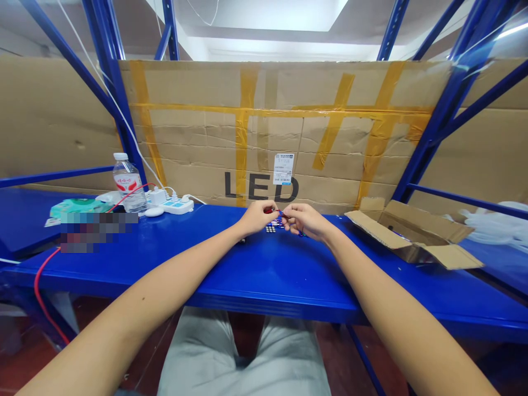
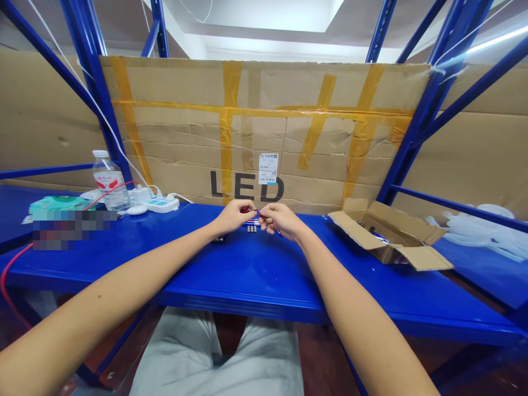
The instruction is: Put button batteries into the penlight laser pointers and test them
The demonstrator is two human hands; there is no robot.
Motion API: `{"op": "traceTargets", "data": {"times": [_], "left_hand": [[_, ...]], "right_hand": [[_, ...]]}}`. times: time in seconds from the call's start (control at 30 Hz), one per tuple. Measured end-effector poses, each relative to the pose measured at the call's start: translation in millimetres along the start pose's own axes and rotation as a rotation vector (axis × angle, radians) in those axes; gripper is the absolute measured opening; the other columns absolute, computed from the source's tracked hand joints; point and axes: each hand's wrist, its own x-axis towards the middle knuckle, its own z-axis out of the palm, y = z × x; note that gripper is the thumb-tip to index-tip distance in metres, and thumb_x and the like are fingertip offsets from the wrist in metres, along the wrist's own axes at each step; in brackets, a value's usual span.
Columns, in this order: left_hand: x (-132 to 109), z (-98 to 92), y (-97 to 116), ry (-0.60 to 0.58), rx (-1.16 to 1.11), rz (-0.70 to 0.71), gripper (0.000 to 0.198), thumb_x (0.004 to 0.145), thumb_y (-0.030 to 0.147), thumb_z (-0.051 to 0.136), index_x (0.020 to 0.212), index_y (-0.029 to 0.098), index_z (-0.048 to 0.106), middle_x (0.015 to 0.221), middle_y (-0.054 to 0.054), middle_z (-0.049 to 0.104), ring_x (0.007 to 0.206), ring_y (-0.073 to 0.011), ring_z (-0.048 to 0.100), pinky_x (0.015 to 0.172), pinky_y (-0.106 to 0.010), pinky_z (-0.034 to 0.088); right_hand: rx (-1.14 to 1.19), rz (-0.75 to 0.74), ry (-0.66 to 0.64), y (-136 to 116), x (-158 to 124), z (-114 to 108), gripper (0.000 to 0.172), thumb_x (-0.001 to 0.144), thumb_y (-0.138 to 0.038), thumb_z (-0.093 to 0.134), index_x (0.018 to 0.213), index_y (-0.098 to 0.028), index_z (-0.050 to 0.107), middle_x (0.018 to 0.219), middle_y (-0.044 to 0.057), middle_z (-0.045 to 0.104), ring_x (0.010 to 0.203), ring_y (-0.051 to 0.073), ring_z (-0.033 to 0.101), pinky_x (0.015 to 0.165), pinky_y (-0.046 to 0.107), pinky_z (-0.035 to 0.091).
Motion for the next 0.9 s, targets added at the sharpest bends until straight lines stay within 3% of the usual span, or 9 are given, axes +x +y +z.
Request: {"op": "traceTargets", "data": {"times": [0.2, 0.4, 0.5, 0.67, 0.9], "left_hand": [[-2.7, 0.8, 5.0, -0.004, 0.045, 0.035, 0.011, 0.078, 0.023, 0.055, 0.07, 0.016, 0.059, 0.059, 0.004, 0.046, 0.06, -0.0107, 0.041, 0.059, -0.024, 0.029], [-6.6, 5.1, 3.3, -0.043, 0.124, 0.045, 0.011, 0.077, 0.02, 0.054, 0.066, 0.017, 0.054, 0.058, 0.005, 0.046, 0.059, -0.0108, 0.04, 0.058, -0.025, 0.028], [-7.0, 6.5, 4.6, -0.03, 0.073, -0.024, 0.005, 0.076, 0.02, 0.057, 0.074, 0.018, 0.054, 0.058, 0.006, 0.046, 0.058, -0.0105, 0.04, 0.057, -0.024, 0.028], [-7.2, 11.0, 12.6, -0.096, -0.182, -0.269, 0.019, 0.08, 0.026, 0.06, 0.093, 0.02, 0.048, 0.051, 0.01, 0.043, 0.047, -0.0088, 0.036, 0.05, -0.023, 0.027], [-5.0, 16.5, 6.4, -0.068, -0.24, -0.313, 0.01, 0.083, 0.022, 0.059, 0.083, 0.019, 0.05, 0.055, 0.006, 0.05, 0.051, -0.0096, 0.044, 0.051, -0.022, 0.032]], "right_hand": [[0.064, 0.038, 0.081, -1.2, 2.4, 0.5, 0.02, 0.068, -0.023, 0.068, 0.068, -0.017, 0.049, 0.057, 0.001, 0.055, 0.046, 0.009, 0.048, 0.037, 0.02, 0.029], [-0.31, -0.068, 0.198, 5.2, 3.5, 1.7, 0.014, 0.068, -0.018, 0.057, 0.066, -0.022, 0.043, 0.045, -0.005, 0.047, 0.036, 0.009, 0.037, 0.036, 0.021, 0.025], [-0.497, -0.156, 0.23, 9.8, 6.8, -1.1, 0.009, 0.07, -0.02, 0.053, 0.069, -0.022, 0.045, 0.046, -0.006, 0.047, 0.039, 0.01, 0.039, 0.04, 0.022, 0.029], [-0.798, -0.357, 0.318, 15.5, 10.0, -2.9, 0.006, 0.072, -0.022, 0.052, 0.067, -0.02, 0.049, 0.061, -0.001, 0.056, 0.058, 0.013, 0.048, 0.053, 0.024, 0.034], [-0.928, -0.399, 0.313, 15.7, 8.0, 2.6, 0.009, 0.079, -0.023, 0.051, 0.07, -0.019, 0.051, 0.063, 0.0, 0.059, 0.06, 0.013, 0.049, 0.057, 0.025, 0.034]]}}
